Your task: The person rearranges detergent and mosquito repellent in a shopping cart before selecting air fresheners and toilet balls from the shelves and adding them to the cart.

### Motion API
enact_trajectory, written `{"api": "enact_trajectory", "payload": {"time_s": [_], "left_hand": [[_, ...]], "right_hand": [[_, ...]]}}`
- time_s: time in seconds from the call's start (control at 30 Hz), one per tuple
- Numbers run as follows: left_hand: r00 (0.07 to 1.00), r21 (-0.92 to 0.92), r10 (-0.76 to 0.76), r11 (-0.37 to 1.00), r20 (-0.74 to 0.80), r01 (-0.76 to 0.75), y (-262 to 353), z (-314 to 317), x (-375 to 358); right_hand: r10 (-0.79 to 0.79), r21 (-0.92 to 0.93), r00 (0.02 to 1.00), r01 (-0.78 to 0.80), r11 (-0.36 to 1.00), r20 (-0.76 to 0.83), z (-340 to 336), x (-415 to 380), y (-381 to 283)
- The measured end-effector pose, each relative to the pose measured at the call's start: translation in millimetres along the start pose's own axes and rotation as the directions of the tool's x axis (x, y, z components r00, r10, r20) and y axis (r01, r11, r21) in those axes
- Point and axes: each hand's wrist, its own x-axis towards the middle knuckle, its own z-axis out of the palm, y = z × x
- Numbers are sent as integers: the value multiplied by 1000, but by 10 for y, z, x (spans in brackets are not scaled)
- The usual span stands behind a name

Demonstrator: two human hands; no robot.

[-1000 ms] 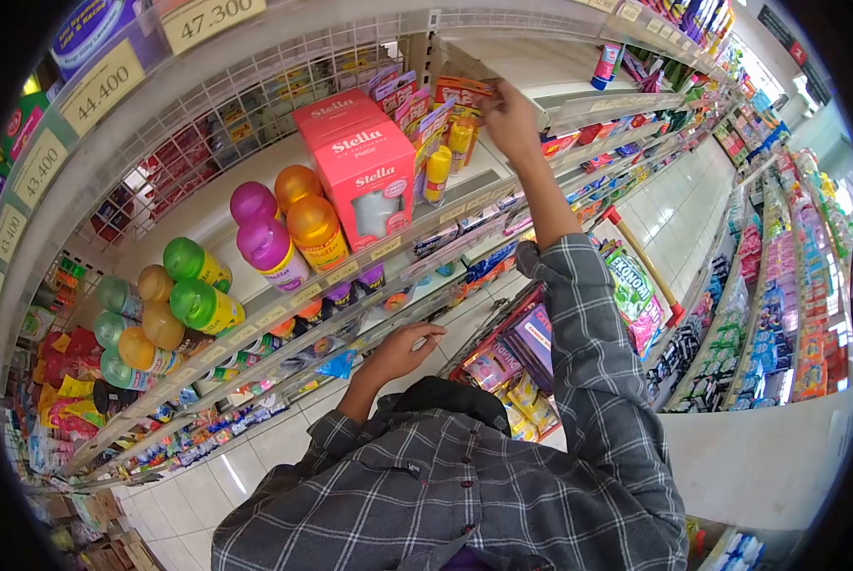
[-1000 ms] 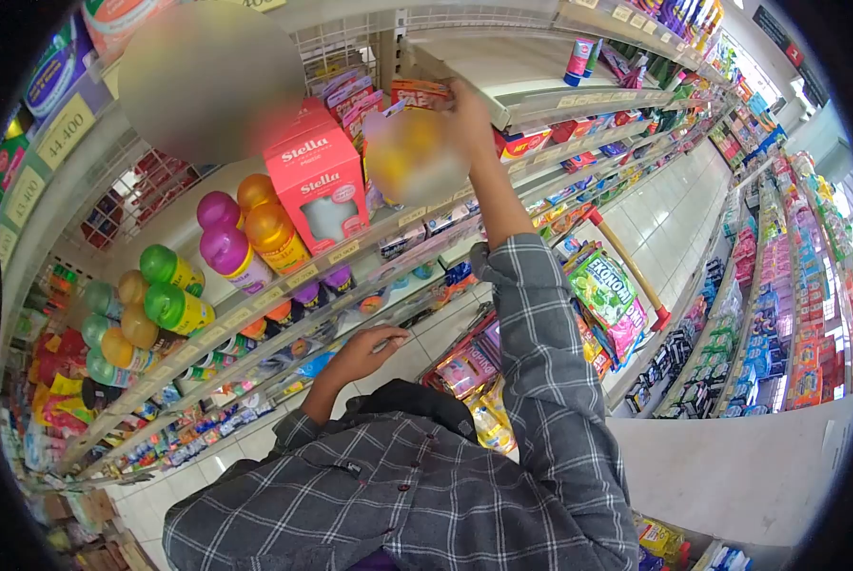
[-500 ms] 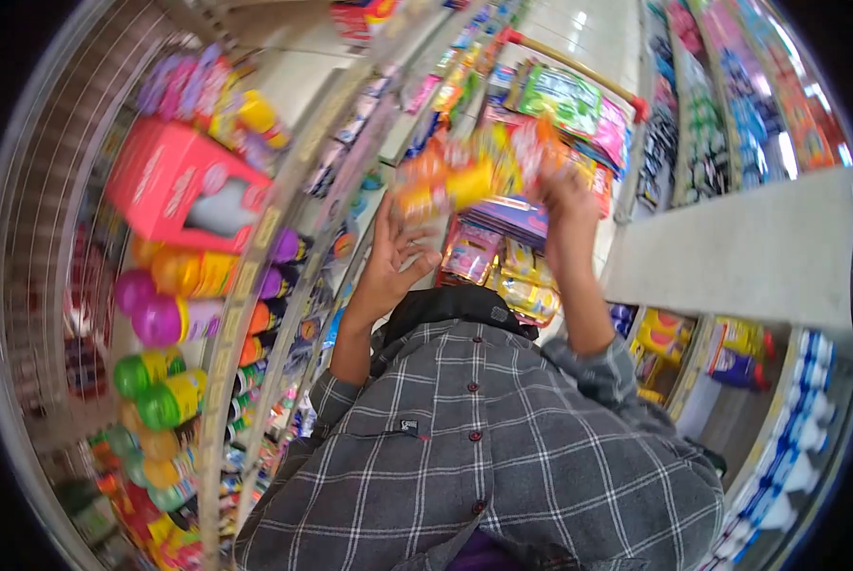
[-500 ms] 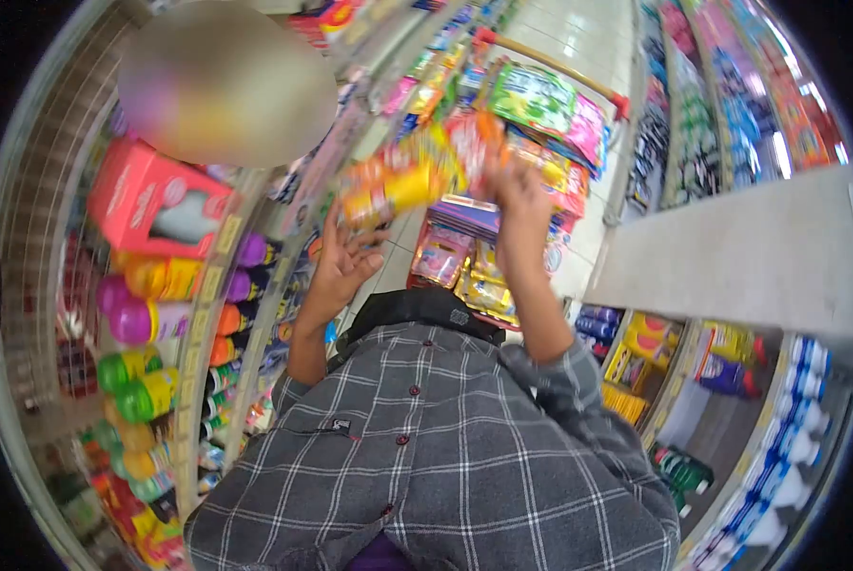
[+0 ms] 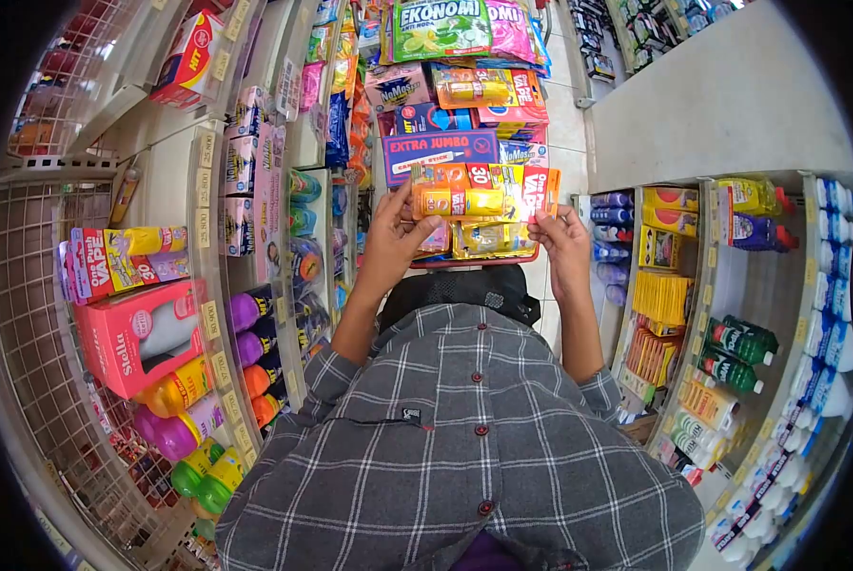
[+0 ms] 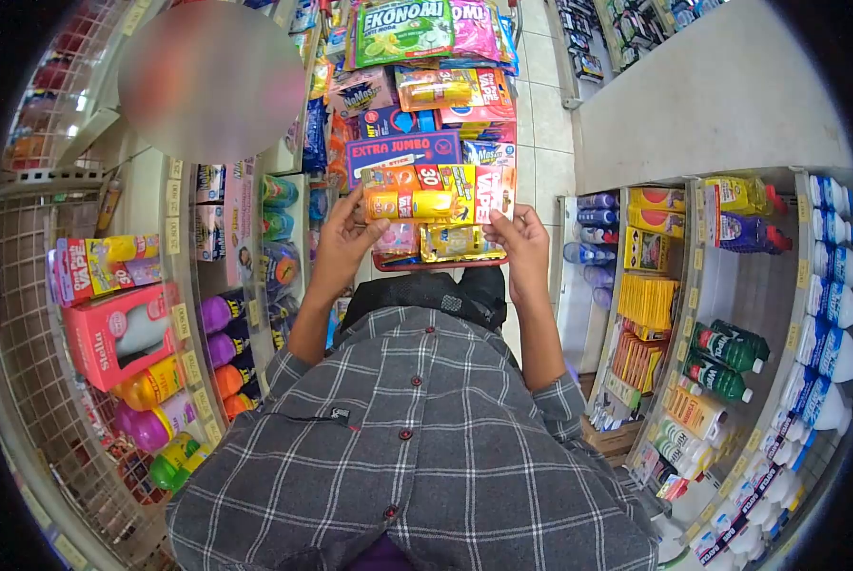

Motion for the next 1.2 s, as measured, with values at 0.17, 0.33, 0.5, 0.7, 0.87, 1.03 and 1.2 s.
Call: {"api": "enact_trajectory", "payload": {"time_s": [0.17, 0.33, 0.5, 0.7, 0.87, 1.03, 1.2], "left_hand": [[998, -26, -47, 999, -31, 46, -67, 56, 303], [991, 443, -22, 893, -132, 79, -387, -142, 1105], [961, 887, 246, 462, -124, -4, -421, -113, 1410], [961, 871, 266, 487, -77, -65, -405, -133, 1470], [955, 878, 295, 454, 13, -153, -359, -247, 1433], [973, 878, 232, 463, 13, -122, -355, -240, 1501], [959, 875, 281, 472, -30, -111, -471, -192, 1602]], "right_hand": [[-176, -307, 984, 167, 937, 0, -74, 440, 61], [-255, -687, 958, 273, 673, 131, 37, 1195, -39], [-545, -860, 814, 413, 299, 201, 189, 1572, 82], [-468, -920, 849, 357, 165, 245, 238, 1360, -44], [-412, -925, 880, 335, 182, 238, 230, 1356, -74], [-438, -921, 864, 351, 172, 247, 225, 1419, -164], [-424, -919, 869, 353, 173, 254, 204, 1590, -111]]}}
